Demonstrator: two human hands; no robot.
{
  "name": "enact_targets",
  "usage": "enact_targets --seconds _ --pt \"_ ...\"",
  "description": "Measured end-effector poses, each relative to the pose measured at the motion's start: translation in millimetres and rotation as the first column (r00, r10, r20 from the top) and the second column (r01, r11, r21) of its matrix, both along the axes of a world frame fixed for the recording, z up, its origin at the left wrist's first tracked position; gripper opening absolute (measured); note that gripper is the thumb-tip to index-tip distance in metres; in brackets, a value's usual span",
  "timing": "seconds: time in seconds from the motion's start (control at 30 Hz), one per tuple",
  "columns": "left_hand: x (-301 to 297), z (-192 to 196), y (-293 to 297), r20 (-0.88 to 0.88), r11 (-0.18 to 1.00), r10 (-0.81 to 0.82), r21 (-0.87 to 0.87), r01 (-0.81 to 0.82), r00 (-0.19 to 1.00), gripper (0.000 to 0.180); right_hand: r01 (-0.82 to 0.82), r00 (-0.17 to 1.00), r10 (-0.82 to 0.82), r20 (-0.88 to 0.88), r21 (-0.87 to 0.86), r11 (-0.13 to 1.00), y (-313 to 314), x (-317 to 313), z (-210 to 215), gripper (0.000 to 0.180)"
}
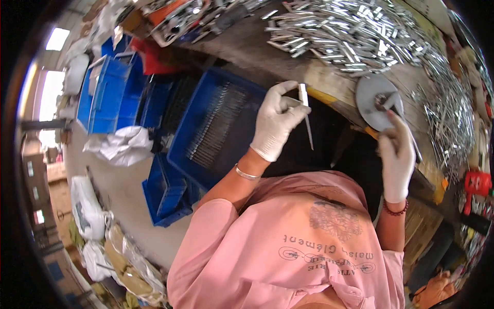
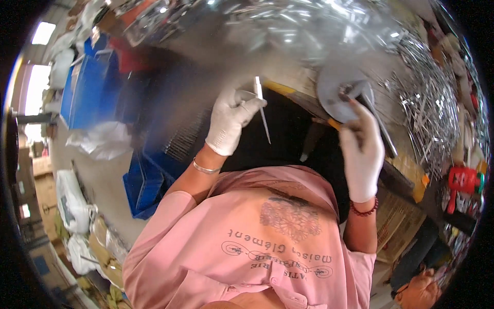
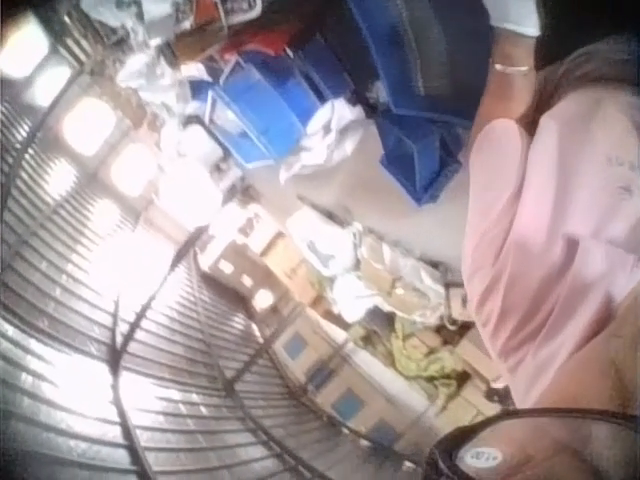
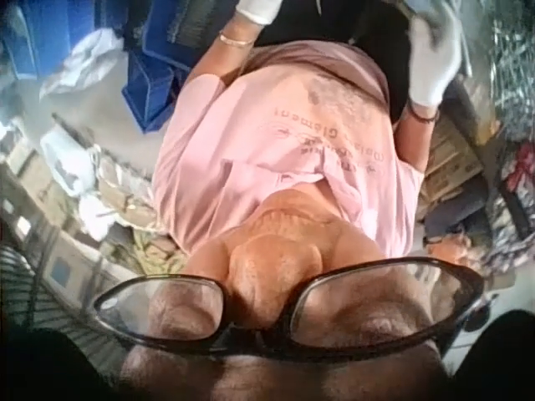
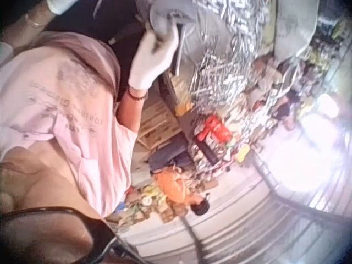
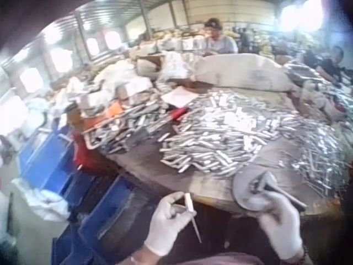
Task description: Assembling small metal pins into a circular base using a small hammer and sorting finished parts into containers.
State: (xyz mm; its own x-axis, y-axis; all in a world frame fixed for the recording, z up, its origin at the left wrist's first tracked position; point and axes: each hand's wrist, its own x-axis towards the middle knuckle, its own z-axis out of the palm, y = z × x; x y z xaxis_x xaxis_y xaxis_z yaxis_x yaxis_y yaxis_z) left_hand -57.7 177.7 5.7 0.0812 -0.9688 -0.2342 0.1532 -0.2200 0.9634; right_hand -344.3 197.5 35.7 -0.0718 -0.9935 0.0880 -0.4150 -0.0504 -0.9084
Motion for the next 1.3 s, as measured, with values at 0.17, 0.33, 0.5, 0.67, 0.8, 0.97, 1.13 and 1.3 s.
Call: enact_targets --seconds 0.17,0.33,0.5,0.67,0.8,0.97,1.13,1.3 --pt "104 -99 12 0.264 0.916 0.359 0.083 -0.392 0.895 0.061 0.092 0.988 -0.102 0.115 0.089 0.992 -11 -4 -2 0.046" --pt "190 -203 1 0.430 0.785 0.537 0.058 -0.616 0.725 0.056 0.119 0.990 -0.123 0.067 0.067 0.991 -13 -3 -4 0.045" --pt "286 -285 -18 0.673 0.724 0.509 0.003 -0.690 0.536 0.054 0.092 0.991 -0.099 0.087 0.080 0.993 -15 0 -5 0.045" --pt "270 -325 -67 0.601 0.679 0.585 0.004 -0.734 0.545 0.054 0.166 0.985 -0.170 0.037 0.088 0.982 -10 -4 -4 0.045" --pt "327 -329 -49 0.723 0.744 0.585 -0.297 -0.598 0.368 0.050 0.124 0.980 -0.135 0.144 0.079 0.989 -11 -6 -1 0.043" --pt "267 -266 -51 0.842 0.740 0.442 -0.149 -0.656 0.308 0.044 0.039 0.988 -0.058 0.146 0.131 0.991 -14 -1 1 0.039" --pt "176 -93 -82 0.496 0.563 0.823 -0.648 -0.513 0.278 0.021 0.093 0.981 -0.115 0.155 0.142 0.985 -11 -7 5 0.034" --pt "83 36 -92 0.688 0.726 0.498 -0.664 0.181 0.528 0.030 0.019 0.987 -0.038 0.158 0.119 0.993 -10 -7 4 0.025"
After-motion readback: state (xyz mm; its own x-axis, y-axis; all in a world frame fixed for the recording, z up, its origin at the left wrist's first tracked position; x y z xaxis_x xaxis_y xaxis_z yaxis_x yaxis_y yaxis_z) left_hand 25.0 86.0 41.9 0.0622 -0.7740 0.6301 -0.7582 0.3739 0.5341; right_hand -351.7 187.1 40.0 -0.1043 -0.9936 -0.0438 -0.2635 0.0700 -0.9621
